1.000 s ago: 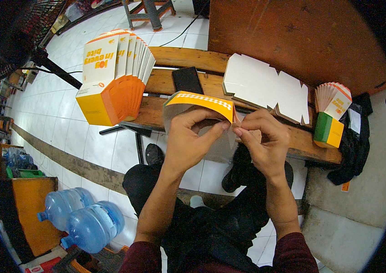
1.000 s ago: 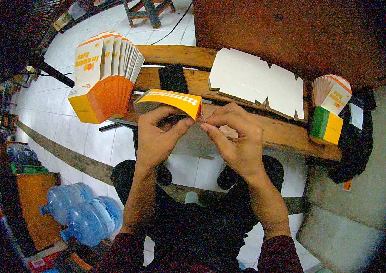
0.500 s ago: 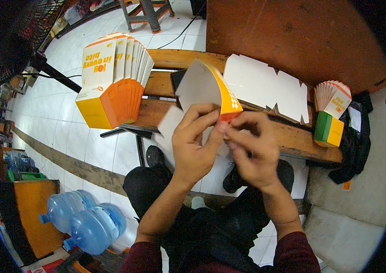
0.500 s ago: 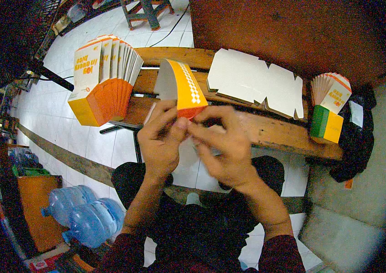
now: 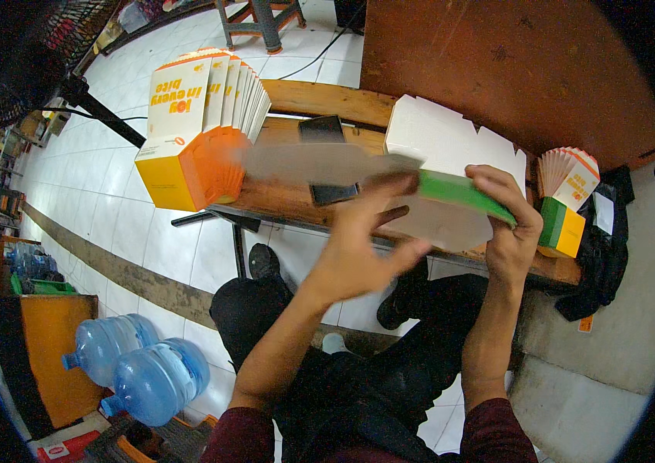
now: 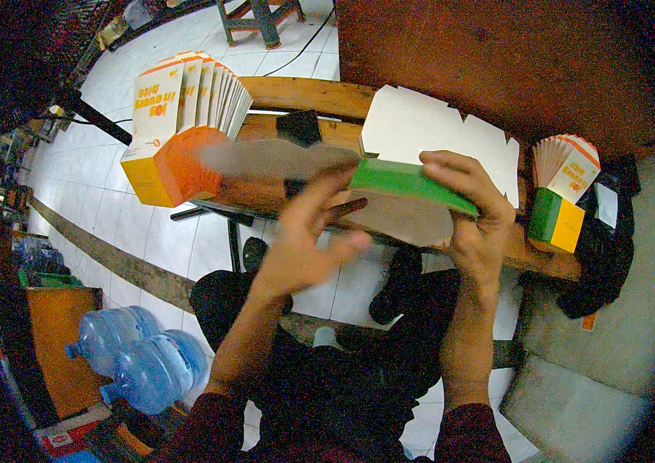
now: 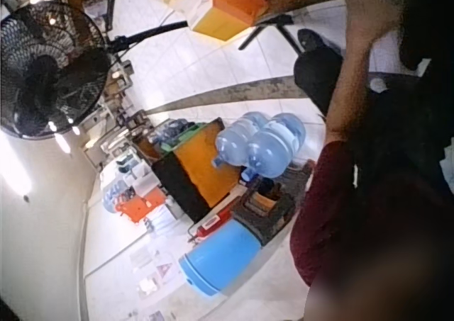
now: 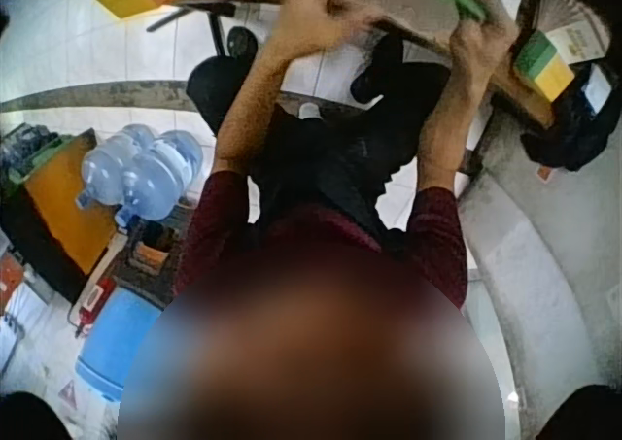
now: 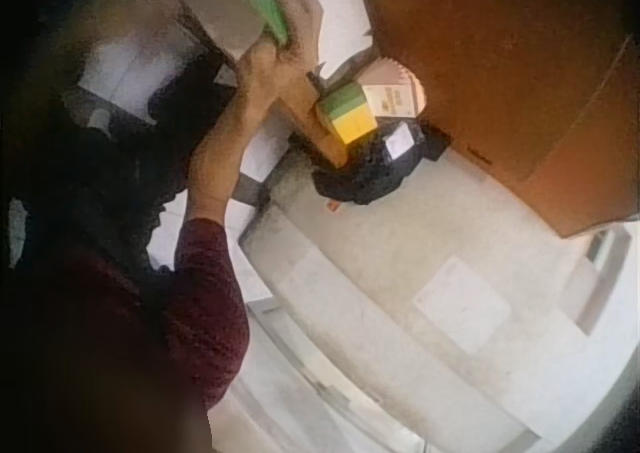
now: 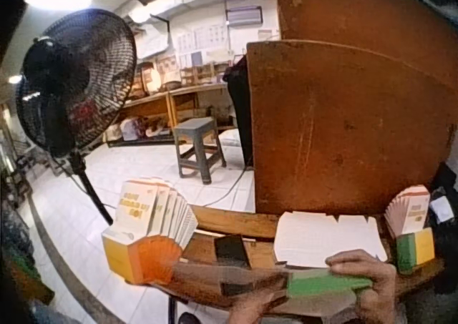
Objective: The person folds flat cardboard pieces into small rectangular boxes by hand. They fold the sides, tuck flaps, and stack the finished boxes on the right side of the bench. The process is repeated continuously throughout the clip.
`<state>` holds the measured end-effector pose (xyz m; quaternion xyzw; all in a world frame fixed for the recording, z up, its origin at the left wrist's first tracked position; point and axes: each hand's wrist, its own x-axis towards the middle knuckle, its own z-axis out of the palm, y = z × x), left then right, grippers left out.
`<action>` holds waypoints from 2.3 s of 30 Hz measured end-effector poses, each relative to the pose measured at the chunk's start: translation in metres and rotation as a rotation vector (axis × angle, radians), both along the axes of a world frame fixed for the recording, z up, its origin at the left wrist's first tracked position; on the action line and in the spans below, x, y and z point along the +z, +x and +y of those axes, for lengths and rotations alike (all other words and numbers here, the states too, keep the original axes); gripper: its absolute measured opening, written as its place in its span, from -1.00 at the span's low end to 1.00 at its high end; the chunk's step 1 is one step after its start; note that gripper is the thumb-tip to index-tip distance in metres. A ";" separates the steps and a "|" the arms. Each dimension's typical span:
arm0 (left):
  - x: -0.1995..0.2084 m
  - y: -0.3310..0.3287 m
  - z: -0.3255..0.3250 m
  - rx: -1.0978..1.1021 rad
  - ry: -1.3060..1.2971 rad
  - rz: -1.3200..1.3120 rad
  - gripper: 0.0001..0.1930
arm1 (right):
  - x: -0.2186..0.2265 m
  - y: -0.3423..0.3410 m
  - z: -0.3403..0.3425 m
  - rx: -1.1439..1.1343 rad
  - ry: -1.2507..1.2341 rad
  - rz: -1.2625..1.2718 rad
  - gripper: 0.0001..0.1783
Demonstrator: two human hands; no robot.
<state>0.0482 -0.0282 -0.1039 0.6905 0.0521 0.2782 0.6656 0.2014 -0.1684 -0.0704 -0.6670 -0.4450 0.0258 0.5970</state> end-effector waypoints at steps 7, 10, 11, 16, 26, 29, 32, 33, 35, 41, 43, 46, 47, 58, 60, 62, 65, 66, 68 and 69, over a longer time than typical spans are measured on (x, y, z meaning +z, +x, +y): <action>0.007 -0.009 0.018 0.034 -0.940 -0.028 -0.54 | -0.001 0.001 -0.001 0.291 0.108 -0.352 -0.84; 0.008 -0.007 0.016 0.197 -0.950 -0.081 -0.54 | 0.003 -0.004 0.004 0.252 0.017 -0.426 -0.80; 0.008 -0.006 0.015 0.277 -0.868 -0.124 -0.53 | 0.005 -0.007 0.006 0.160 -0.050 -0.473 -0.76; 0.007 -0.002 0.015 0.501 -0.438 -0.029 -0.52 | 0.004 -0.037 0.021 -0.118 -0.292 -0.675 -0.47; 0.012 -0.010 0.007 0.498 0.050 0.070 -0.76 | -0.008 -0.038 0.025 -0.129 -0.065 -0.388 -0.80; 0.014 -0.008 0.010 0.428 0.016 -0.019 -0.87 | -0.007 -0.030 0.020 -0.115 -0.104 -0.130 -0.87; 0.011 -0.005 0.012 0.477 0.185 -0.057 -0.87 | -0.006 -0.023 0.015 -0.046 -0.257 0.035 -0.92; 0.010 -0.005 0.012 0.457 0.141 -0.018 -0.86 | -0.006 -0.020 0.013 -0.010 -0.304 0.054 -0.92; 0.007 -0.005 0.012 0.415 0.055 0.058 -0.83 | -0.006 -0.014 0.012 0.070 -0.331 0.025 -0.91; -0.006 0.008 0.009 0.432 0.178 -0.007 -0.82 | -0.006 -0.022 0.011 -0.022 -0.277 0.411 -0.90; -0.012 0.009 0.002 0.369 -0.039 0.041 -0.82 | -0.008 -0.031 0.015 -0.044 -0.208 0.353 -0.90; -0.020 0.003 -0.005 0.406 0.107 0.172 -0.73 | -0.011 -0.041 0.021 -0.040 -0.143 0.288 -0.90; -0.023 0.002 -0.006 0.443 0.217 0.185 -0.71 | -0.012 -0.042 0.022 -0.062 -0.128 0.306 -0.90; -0.021 0.004 -0.013 0.492 0.184 0.188 -0.63 | -0.013 -0.045 0.026 -0.062 -0.058 0.212 -0.92; -0.021 0.004 -0.011 0.498 0.137 0.180 -0.64 | -0.014 -0.046 0.026 -0.048 -0.067 0.214 -0.93; -0.028 0.003 -0.010 0.481 0.140 0.204 -0.64 | -0.014 -0.046 0.027 -0.046 -0.063 0.160 -0.94; -0.042 -0.003 -0.011 0.460 0.356 0.250 -0.63 | -0.016 -0.047 0.028 -0.052 -0.035 0.016 -0.94; -0.047 -0.006 -0.012 0.473 0.516 0.243 -0.62 | -0.016 -0.047 0.029 -0.060 -0.028 -0.011 -0.94; -0.051 -0.011 -0.013 0.448 0.585 0.161 -0.61 | -0.017 -0.050 0.032 -0.060 -0.014 -0.044 -0.89; -0.051 -0.013 -0.012 0.425 0.576 0.117 -0.61 | -0.017 -0.051 0.033 -0.054 -0.008 -0.050 -0.86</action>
